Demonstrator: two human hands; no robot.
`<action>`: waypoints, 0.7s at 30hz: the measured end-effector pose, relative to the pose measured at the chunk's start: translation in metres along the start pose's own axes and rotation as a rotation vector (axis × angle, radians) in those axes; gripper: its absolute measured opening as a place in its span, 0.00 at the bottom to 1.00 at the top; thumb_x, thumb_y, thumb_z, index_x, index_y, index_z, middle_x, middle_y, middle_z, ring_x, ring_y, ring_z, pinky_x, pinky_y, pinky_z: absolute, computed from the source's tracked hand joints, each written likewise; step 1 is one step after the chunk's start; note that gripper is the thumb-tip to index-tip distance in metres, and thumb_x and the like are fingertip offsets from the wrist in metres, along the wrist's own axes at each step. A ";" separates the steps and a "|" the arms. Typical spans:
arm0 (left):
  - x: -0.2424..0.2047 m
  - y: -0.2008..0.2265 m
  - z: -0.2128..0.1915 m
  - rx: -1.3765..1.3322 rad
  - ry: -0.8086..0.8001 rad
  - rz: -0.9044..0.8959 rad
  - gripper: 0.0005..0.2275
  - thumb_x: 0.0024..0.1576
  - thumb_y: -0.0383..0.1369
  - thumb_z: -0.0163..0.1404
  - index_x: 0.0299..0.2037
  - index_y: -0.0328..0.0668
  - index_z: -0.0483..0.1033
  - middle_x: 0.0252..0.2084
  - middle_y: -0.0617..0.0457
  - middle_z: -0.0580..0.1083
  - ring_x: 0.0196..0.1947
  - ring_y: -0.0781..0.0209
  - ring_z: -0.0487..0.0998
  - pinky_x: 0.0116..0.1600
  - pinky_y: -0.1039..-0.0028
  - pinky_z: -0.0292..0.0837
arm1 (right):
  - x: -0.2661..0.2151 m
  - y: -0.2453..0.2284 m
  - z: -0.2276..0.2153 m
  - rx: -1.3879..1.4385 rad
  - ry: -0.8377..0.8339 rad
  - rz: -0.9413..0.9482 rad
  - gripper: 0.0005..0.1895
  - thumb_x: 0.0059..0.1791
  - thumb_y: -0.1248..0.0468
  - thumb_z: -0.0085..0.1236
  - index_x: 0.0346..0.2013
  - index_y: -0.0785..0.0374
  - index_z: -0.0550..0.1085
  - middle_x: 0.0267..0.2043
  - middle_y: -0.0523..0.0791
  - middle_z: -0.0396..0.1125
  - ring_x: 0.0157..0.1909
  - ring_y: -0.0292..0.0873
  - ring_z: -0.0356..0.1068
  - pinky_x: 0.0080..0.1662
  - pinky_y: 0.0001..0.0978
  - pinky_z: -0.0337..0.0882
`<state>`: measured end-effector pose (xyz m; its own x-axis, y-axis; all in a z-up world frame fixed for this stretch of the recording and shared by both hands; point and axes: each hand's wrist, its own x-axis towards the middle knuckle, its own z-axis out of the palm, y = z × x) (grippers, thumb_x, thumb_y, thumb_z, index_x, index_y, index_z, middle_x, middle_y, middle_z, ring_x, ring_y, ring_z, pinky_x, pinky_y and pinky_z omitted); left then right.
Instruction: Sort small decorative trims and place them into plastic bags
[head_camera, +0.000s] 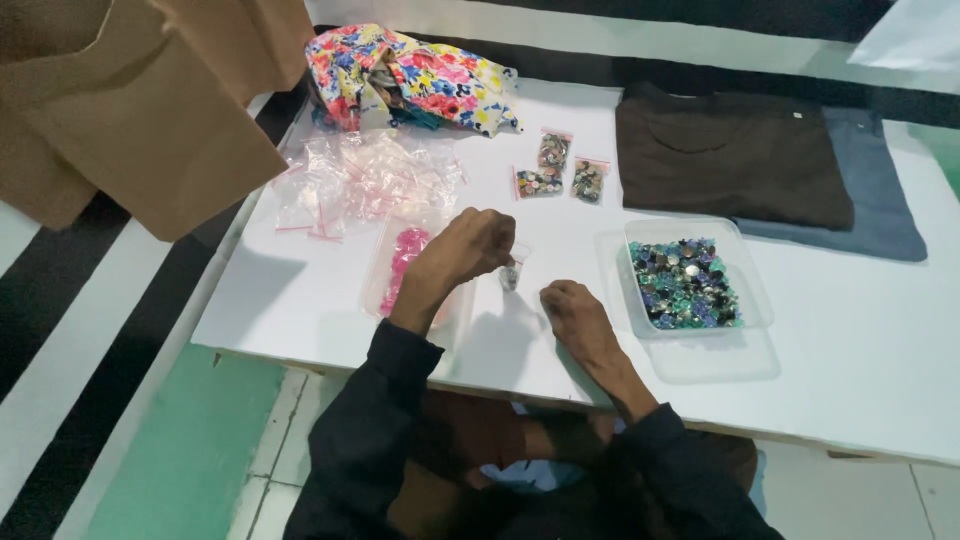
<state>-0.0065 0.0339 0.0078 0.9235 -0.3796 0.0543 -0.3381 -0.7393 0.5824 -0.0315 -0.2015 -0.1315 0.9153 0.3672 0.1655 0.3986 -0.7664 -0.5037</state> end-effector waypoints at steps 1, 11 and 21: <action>0.005 -0.004 0.007 -0.001 -0.003 0.006 0.02 0.49 0.25 0.56 0.30 0.41 0.78 0.27 0.42 0.79 0.33 0.40 0.83 0.39 0.59 0.76 | 0.000 0.001 -0.005 -0.002 0.004 0.005 0.11 0.53 0.67 0.54 0.47 0.58 0.80 0.53 0.48 0.72 0.55 0.52 0.74 0.53 0.37 0.78; 0.013 -0.004 0.021 -0.027 -0.045 0.008 0.02 0.49 0.25 0.57 0.29 0.41 0.77 0.26 0.42 0.78 0.33 0.40 0.83 0.39 0.57 0.76 | 0.022 -0.040 -0.068 0.677 0.264 0.207 0.09 0.46 0.66 0.68 0.41 0.56 0.84 0.37 0.49 0.78 0.39 0.43 0.79 0.42 0.33 0.80; 0.012 -0.009 0.021 -0.099 -0.019 0.024 0.02 0.49 0.28 0.55 0.28 0.43 0.75 0.25 0.43 0.76 0.32 0.39 0.81 0.38 0.54 0.73 | 0.043 -0.078 -0.056 0.300 0.415 -0.226 0.08 0.50 0.77 0.58 0.40 0.66 0.81 0.43 0.52 0.75 0.38 0.52 0.79 0.38 0.39 0.82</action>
<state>0.0038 0.0246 -0.0139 0.9115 -0.4077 0.0545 -0.3397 -0.6715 0.6586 -0.0194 -0.1554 -0.0381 0.7796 0.2203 0.5863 0.6086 -0.4872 -0.6263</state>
